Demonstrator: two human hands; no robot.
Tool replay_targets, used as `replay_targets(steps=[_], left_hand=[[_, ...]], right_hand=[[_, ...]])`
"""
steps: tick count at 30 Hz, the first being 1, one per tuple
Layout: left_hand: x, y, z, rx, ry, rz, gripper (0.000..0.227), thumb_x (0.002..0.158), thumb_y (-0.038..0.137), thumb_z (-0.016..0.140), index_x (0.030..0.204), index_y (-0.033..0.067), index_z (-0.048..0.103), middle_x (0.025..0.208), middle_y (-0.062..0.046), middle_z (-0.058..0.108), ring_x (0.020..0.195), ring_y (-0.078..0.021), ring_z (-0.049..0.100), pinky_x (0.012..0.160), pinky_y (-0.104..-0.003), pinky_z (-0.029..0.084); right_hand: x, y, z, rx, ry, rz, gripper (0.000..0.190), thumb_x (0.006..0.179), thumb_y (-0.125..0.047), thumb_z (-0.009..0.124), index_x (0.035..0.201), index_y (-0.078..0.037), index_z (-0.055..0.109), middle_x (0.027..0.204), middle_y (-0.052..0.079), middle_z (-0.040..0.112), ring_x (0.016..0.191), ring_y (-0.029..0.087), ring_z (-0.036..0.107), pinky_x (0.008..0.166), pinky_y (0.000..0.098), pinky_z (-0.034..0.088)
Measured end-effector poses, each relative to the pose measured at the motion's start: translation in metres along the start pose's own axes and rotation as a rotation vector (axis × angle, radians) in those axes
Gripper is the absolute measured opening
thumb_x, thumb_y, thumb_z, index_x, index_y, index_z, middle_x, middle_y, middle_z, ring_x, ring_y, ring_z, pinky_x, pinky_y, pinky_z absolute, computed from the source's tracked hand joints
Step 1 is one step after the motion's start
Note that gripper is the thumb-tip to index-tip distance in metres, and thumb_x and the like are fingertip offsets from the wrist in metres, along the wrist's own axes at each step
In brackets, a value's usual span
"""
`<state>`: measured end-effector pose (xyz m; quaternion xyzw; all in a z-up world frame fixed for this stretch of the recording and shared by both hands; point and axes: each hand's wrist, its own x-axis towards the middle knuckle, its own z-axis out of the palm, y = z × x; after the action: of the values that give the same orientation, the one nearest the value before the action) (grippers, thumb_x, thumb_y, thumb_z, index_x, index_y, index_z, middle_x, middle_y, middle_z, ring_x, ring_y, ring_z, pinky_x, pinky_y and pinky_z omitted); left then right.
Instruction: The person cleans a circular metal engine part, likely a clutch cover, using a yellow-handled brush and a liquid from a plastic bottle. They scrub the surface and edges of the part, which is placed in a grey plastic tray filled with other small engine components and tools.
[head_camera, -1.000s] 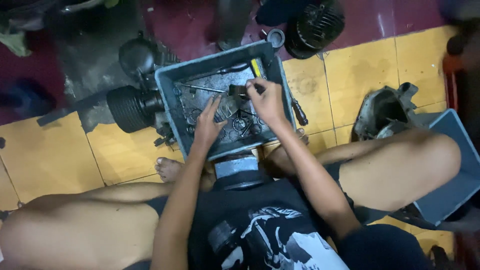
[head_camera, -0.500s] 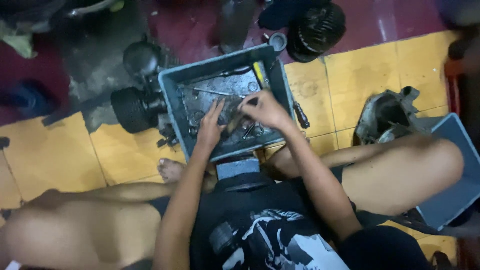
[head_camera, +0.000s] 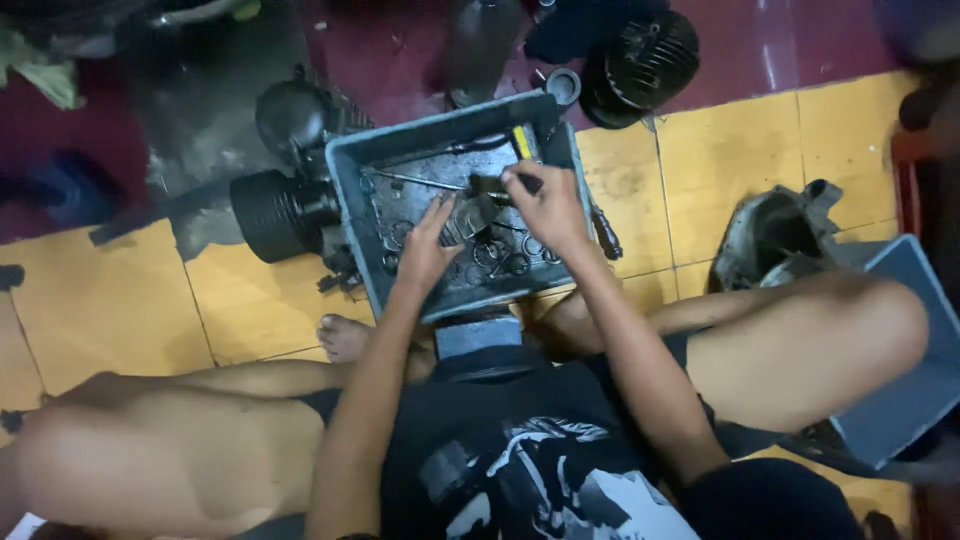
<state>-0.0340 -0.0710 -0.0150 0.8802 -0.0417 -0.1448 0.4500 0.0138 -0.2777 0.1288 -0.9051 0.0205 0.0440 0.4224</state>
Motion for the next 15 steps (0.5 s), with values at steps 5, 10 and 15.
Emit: replay_targets(steps=[5,10,15], left_hand=[[0.003,0.004,0.008,-0.057,0.008,-0.005,0.087,0.08,-0.003,0.082,0.155,0.0241,0.048,0.158,-0.019,0.045,0.141,-0.0381,0.047,0.112,-0.051,0.047],[-0.006,0.004,-0.006,-0.036,0.048,0.039,0.086,0.075,-0.004,0.086,0.152,0.0127,0.051,0.153,-0.027,0.047,0.139,-0.045,0.047,0.112,-0.054,0.046],[0.004,-0.015,0.009,-0.025,-0.008,0.035,0.086,0.078,0.003,0.086,0.154,0.0166,0.048,0.157,-0.021,0.045,0.141,-0.0402,0.047,0.113,-0.053,0.047]], right_hand=[[-0.008,0.003,-0.005,0.077,-0.227,-0.037,0.013,0.088,-0.011,0.069,0.092,-0.006,0.08,0.09,0.024,0.076,0.094,0.045,0.072,0.081,0.0497,0.055],[0.001,0.014,0.004,0.124,-0.066,-0.019,0.012,0.092,-0.022,0.07,0.093,-0.017,0.081,0.088,0.01,0.077,0.095,0.029,0.075,0.083,0.0409,0.055],[-0.003,0.011,0.004,0.119,-0.273,-0.06,0.011,0.088,-0.008,0.067,0.083,-0.009,0.076,0.08,0.014,0.076,0.083,0.036,0.074,0.081,0.0456,0.054]])
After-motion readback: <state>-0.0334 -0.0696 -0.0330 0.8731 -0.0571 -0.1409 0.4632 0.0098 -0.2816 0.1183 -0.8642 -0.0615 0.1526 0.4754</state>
